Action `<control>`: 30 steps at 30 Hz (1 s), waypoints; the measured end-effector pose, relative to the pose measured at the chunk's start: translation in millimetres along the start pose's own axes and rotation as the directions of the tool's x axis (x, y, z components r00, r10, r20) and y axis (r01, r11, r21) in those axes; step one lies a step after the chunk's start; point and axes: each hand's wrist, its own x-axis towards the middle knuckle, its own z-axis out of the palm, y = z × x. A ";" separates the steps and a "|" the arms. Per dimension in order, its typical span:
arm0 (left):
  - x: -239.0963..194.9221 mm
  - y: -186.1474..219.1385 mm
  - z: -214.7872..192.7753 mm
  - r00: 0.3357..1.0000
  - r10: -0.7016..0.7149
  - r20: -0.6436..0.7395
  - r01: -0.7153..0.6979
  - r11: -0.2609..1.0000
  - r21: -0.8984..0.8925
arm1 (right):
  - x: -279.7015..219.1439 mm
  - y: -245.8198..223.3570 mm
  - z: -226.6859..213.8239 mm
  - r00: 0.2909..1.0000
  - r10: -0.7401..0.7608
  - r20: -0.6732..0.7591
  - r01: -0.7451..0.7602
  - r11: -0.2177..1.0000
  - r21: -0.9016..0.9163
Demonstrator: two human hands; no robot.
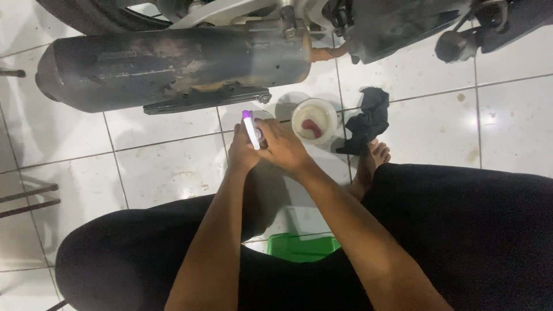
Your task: The person sprays a cleaning solution onto the rear side of a motorcycle and then uses a pink sponge to scrub the body panels and exhaust area. The person dips the sponge into a bucket of water to rinse it before continuing to wipe the motorcycle's surface.
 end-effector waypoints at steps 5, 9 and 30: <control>-1.7 -2.4 1.0 0.999 0.036 0.005 -0.036 0.999 -0.004 | -27.3 30.5 -14.3 0.974 0.205 -0.099 -0.221 0.955 -0.198; -5.8 -19.4 1.0 0.971 -0.169 0.166 0.156 0.984 0.091 | -20.7 58.0 -16.5 0.691 0.721 -0.055 -0.722 0.685 -0.095; 71.0 -37.4 140.5 0.917 0.228 0.327 -0.112 0.934 -0.339 | -7.1 141.9 17.5 0.499 0.820 0.280 -0.644 0.567 -0.513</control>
